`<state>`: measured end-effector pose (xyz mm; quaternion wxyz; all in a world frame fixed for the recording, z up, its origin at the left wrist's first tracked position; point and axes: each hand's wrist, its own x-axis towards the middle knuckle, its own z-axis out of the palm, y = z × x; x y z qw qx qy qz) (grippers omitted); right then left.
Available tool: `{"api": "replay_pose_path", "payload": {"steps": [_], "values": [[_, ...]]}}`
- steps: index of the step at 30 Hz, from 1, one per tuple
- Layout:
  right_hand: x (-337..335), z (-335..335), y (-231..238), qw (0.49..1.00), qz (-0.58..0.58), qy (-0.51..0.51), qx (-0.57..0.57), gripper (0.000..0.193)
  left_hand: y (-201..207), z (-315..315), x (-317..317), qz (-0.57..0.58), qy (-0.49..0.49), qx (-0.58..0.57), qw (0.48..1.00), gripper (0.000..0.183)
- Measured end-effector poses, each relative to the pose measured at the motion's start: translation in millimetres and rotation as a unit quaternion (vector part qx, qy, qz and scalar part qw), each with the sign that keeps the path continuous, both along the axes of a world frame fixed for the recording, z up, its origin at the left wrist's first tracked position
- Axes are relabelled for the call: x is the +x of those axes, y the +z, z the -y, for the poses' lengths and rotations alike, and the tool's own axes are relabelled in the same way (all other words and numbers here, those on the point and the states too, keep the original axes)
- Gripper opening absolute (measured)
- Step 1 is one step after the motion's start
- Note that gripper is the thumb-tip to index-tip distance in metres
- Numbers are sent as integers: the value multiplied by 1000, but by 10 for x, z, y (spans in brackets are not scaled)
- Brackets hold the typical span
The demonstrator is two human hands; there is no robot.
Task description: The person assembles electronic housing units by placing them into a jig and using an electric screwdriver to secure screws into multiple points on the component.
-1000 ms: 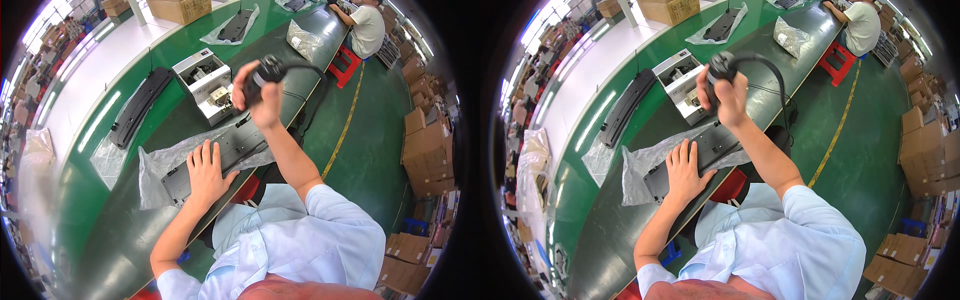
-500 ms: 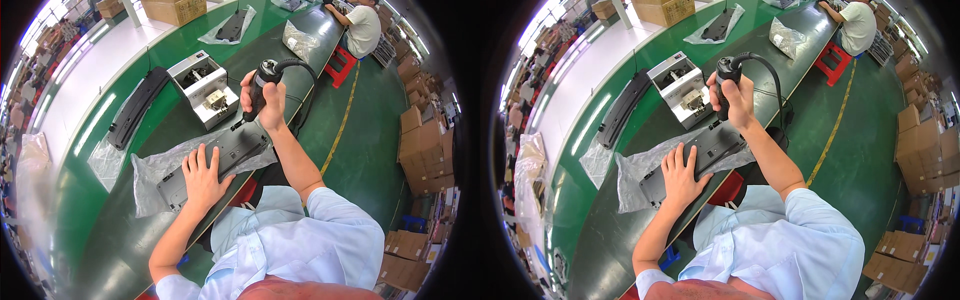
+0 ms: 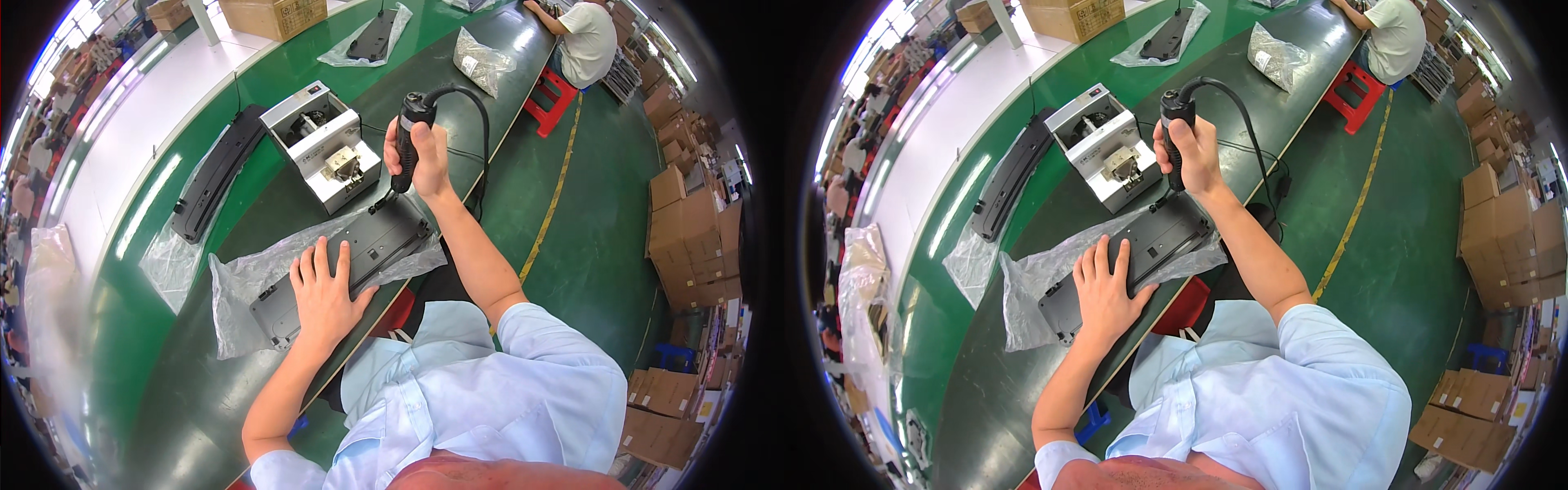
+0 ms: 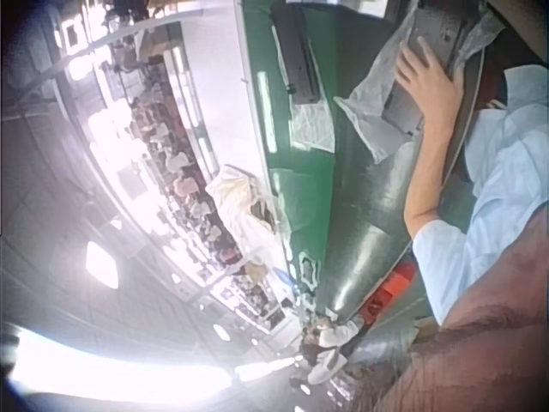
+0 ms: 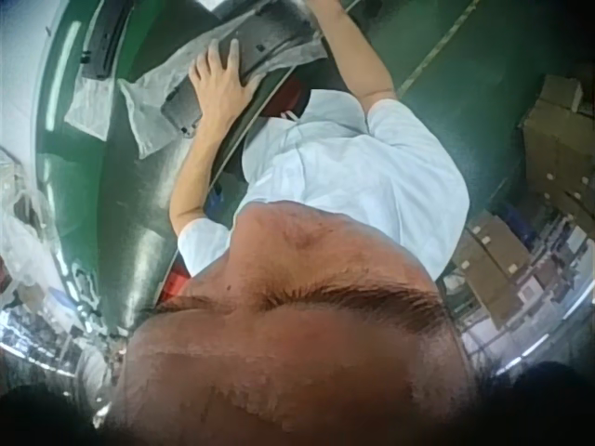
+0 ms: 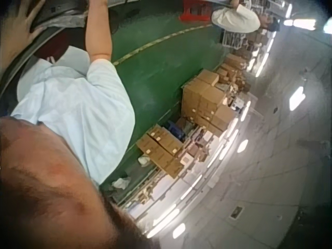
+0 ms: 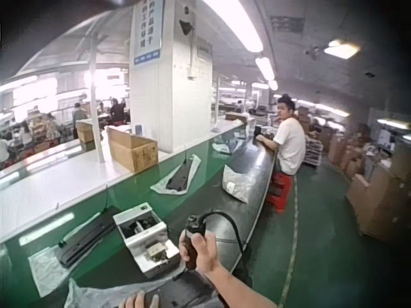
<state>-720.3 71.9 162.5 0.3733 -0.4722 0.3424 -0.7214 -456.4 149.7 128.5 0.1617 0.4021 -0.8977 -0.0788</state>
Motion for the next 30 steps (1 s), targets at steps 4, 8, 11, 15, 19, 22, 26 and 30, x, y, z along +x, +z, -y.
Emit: {"api": "replay_pose_path", "payload": {"steps": [4, 8, 11, 15, 19, 22, 26, 30], "values": [[54, -25, 65, 999, -44, 1, 5, 67, -2, -1, 10, 1, 1, 1, 1000, 87], [180, -50, 303, 998, -49, 0, -35, 75, 18, -3, -6, -1, 0, -4, 1000, 87], [412, 54, 519, 992, -5, 26, -123, 78, -2, -25, -6, 1, -2, -10, 1000, 86], [575, 361, 489, 996, -49, 11, -74, 70, -12, -25, -21, -6, -1, -15, 1000, 86], [476, 80, 332, 994, 15, 83, -63, 51, -31, -23, 2, -12, -2, -7, 1000, 86], [327, -321, 309, 999, -5, 40, -26, 78, 37, -43, 2, -11, -4, -2, 1000, 86], [114, -607, 393, 1000, -6, 16, -23, 79, 51, -15, -3, -10, 2, -1, 1000, 88], [-102, -768, 378, 1000, -19, 6, -3, 79, 69, -20, -45, 3, 5, 5, 1000, 88]]}}
